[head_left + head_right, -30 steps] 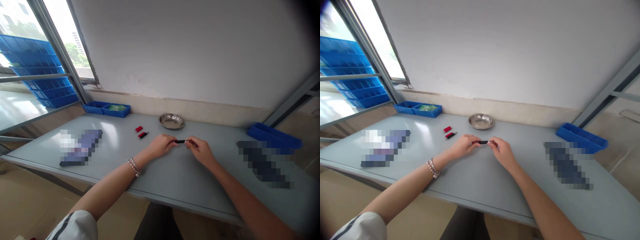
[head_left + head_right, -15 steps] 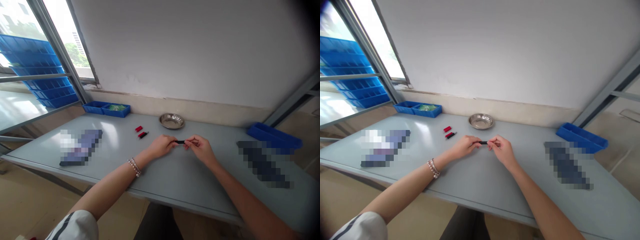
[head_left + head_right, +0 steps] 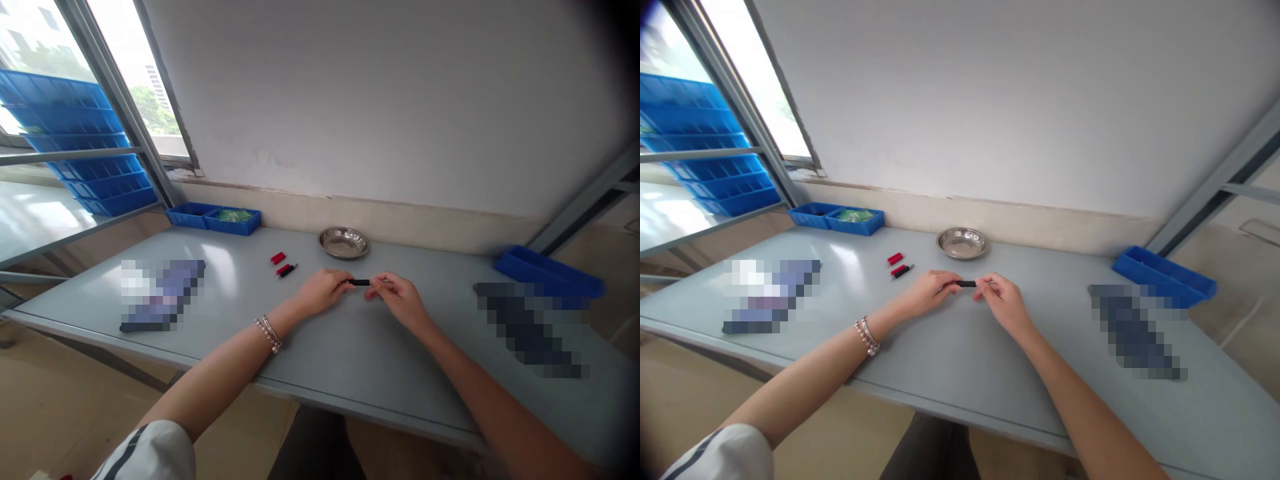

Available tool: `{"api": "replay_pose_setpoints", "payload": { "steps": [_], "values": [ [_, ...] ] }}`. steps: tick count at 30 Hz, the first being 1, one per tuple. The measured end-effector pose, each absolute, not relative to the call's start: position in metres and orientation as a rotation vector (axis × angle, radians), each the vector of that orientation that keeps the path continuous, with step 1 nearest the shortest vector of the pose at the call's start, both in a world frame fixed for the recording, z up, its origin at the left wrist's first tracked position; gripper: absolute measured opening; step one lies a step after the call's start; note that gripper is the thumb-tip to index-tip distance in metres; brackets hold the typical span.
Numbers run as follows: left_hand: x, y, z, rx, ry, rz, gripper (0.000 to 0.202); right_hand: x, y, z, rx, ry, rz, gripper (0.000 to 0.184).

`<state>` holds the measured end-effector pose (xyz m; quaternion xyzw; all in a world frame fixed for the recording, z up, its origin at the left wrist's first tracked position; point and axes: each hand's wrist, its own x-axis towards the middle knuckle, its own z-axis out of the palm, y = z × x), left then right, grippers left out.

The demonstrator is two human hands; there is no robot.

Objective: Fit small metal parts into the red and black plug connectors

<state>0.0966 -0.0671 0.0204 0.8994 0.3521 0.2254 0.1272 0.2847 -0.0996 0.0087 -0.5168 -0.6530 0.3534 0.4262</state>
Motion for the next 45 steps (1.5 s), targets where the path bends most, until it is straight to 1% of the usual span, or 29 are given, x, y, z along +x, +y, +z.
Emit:
{"api": "replay_pose_setpoints", "payload": {
  "steps": [2, 9, 14, 20, 29, 37, 45],
  "values": [
    [0.0970, -0.0671, 0.0198, 2.628, 1.029, 0.646, 0.026, 0.2845, -0.1006, 0.0095, -1.296, -1.637, 0.864, 0.031],
    [0.0966, -0.0669, 0.0195, 2.634, 1.011, 0.661, 0.027, 0.2868, -0.0973, 0.0074, -1.198, -1.612, 0.851, 0.023],
    [0.0954, -0.0662, 0.0197, 2.633, 1.003, 0.663, 0.027, 0.2867, -0.0962, 0.0083, -1.129, -1.580, 0.923, 0.026],
    [0.0963, -0.0669, 0.0194, 2.643, 0.984, 0.652, 0.025, 0.2835, -0.0968, 0.0097, -1.158, -1.524, 0.982, 0.030],
    [0.0962, -0.0665, 0.0197, 2.651, 0.982, 0.642, 0.025, 0.2835, -0.0952, 0.0091, -1.146, -1.464, 1.026, 0.027],
    [0.0960, -0.0660, 0.0191, 2.668, 1.013, 0.666, 0.025, 0.2873, -0.0953, 0.0076, -1.166, -1.424, 1.175, 0.028],
    [0.0955, -0.0641, 0.0161, 2.692, 0.987, 0.718, 0.026, 0.2867, -0.0971, 0.0138, -1.085, -1.342, 1.216, 0.024]
  ]
}}
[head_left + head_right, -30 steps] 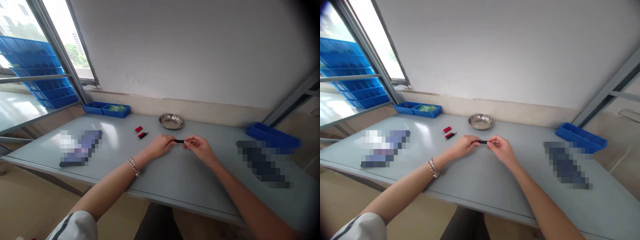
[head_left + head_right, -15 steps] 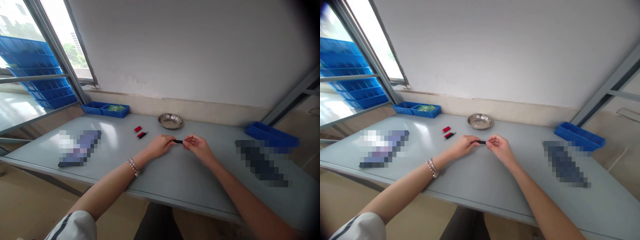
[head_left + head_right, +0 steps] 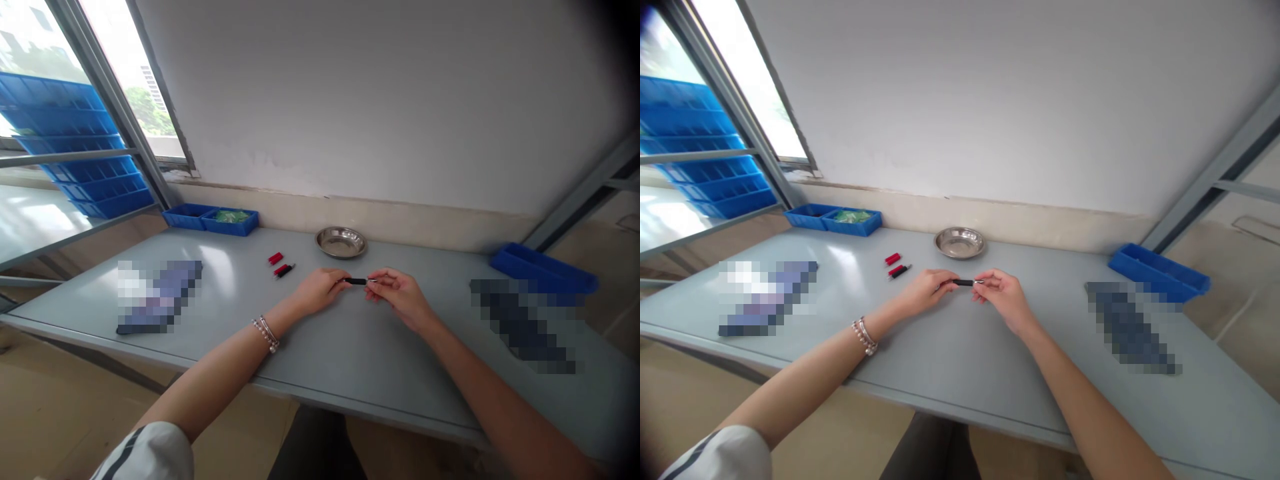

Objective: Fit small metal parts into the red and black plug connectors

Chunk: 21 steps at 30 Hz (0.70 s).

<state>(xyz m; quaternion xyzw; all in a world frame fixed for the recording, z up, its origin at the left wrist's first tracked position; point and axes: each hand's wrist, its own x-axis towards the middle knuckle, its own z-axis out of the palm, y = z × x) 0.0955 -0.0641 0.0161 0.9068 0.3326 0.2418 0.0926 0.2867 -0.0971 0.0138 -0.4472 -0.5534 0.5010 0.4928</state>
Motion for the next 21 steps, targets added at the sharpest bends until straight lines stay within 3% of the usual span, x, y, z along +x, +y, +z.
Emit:
{"api": "replay_pose_setpoints", "payload": {
  "steps": [9, 21],
  "values": [
    [0.095, -0.065, 0.017, 2.683, 0.998, 0.726, 0.025, 0.291, -0.094, 0.014, -1.058, -1.273, 1.183, 0.023],
    [0.095, -0.065, 0.019, 2.666, 1.028, 0.733, 0.026, 0.314, -0.077, 0.004, -1.399, -1.491, 0.484, 0.020]
  ]
}}
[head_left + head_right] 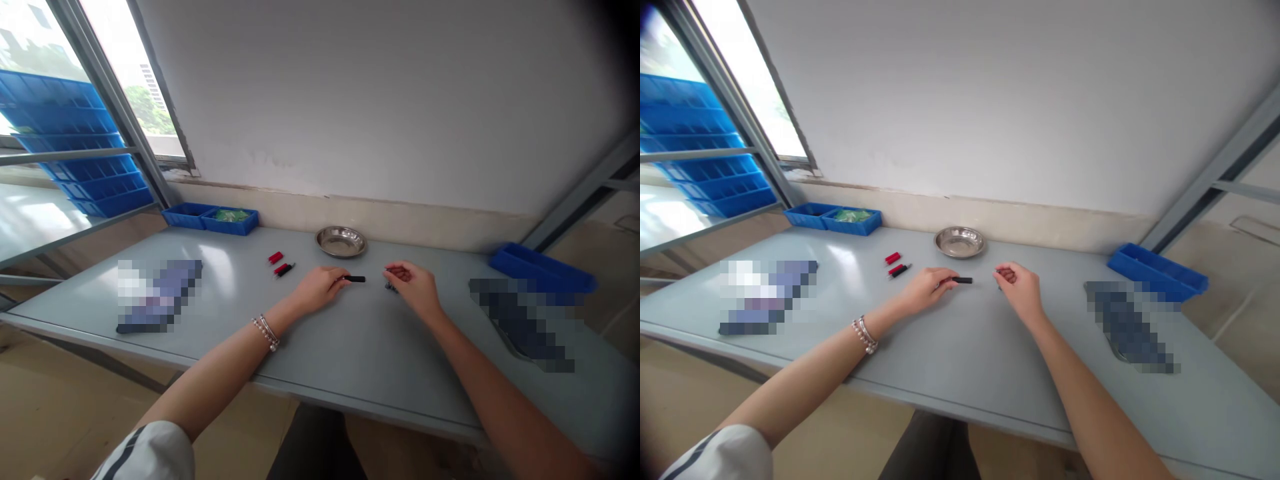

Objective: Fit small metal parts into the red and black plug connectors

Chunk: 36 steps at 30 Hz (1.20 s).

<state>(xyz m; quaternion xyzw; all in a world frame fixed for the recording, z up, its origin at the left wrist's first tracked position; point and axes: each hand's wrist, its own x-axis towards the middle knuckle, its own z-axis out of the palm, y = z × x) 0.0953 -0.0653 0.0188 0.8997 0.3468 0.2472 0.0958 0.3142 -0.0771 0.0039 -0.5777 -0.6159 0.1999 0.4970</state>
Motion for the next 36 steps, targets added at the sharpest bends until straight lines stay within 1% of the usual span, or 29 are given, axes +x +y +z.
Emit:
{"api": "replay_pose_setpoints", "payload": {
  "steps": [9, 13, 20, 28, 36],
  "values": [
    [0.095, -0.065, 0.020, 2.665, 1.052, 0.746, 0.026, 0.316, -0.074, 0.000, -1.428, -1.699, 0.277, 0.023],
    [0.094, -0.065, 0.019, 2.667, 1.055, 0.748, 0.026, 0.318, -0.071, -0.004, -1.443, -1.733, 0.238, 0.024],
    [0.094, -0.065, 0.019, 2.644, 1.045, 0.739, 0.026, 0.319, -0.063, -0.013, -1.530, -1.859, -0.011, 0.018],
    [0.095, -0.065, 0.020, 2.635, 1.073, 0.700, 0.026, 0.320, -0.062, -0.019, -1.794, -1.965, -0.037, 0.015],
    [0.095, -0.065, 0.019, 2.636, 1.078, 0.700, 0.026, 0.322, -0.061, -0.021, -1.863, -1.999, -0.036, 0.015]
  ]
}}
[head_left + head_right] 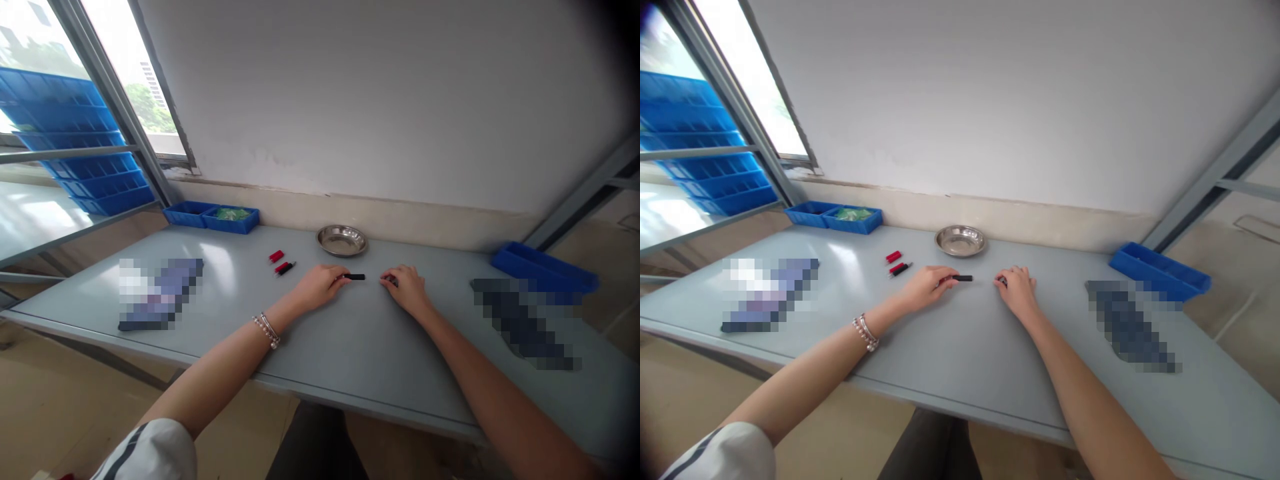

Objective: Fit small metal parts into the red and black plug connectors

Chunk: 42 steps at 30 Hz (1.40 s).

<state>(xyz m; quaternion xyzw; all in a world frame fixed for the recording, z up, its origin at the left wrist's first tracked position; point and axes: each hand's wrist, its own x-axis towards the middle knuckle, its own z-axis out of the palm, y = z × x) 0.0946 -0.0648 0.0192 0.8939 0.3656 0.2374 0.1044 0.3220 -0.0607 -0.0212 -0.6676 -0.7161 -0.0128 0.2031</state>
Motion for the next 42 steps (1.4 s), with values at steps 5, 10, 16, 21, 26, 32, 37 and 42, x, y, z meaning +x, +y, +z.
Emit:
{"api": "replay_pose_setpoints", "payload": {
  "steps": [5, 10, 16, 21, 26, 32, 37, 42],
  "values": [
    [0.094, -0.065, 0.019, 2.654, 1.072, 0.716, 0.026, 0.323, -0.059, -0.024, -1.849, -2.004, -0.056, 0.013],
    [0.093, -0.064, 0.021, 2.662, 1.161, 0.755, 0.027, 0.324, -0.058, -0.025, -1.824, -1.988, -0.047, 0.012],
    [0.057, -0.039, 0.035, 2.462, 1.778, 0.992, 0.029, 0.325, -0.058, -0.027, -1.857, -1.963, -0.039, 0.013],
    [0.009, -0.015, 0.036, 2.106, 2.371, 0.979, 0.026, 0.325, -0.058, -0.029, -1.832, -1.956, -0.051, 0.014],
    [-0.013, -0.004, 0.020, 1.924, 2.552, 0.805, 0.026, 0.325, -0.058, -0.028, -1.866, -1.953, -0.017, 0.014],
    [-0.018, -0.001, 0.008, 1.852, 2.481, 0.684, 0.023, 0.327, -0.058, -0.030, -1.822, -1.963, 0.002, 0.014],
    [-0.017, 0.001, 0.006, 1.803, 2.414, 0.689, 0.016, 0.329, -0.056, -0.031, -1.782, -1.982, 0.012, 0.014],
    [-0.017, 0.002, 0.004, 1.829, 2.364, 0.708, 0.009, 0.329, -0.056, -0.030, -1.795, -1.987, 0.051, 0.013]
  ]
}}
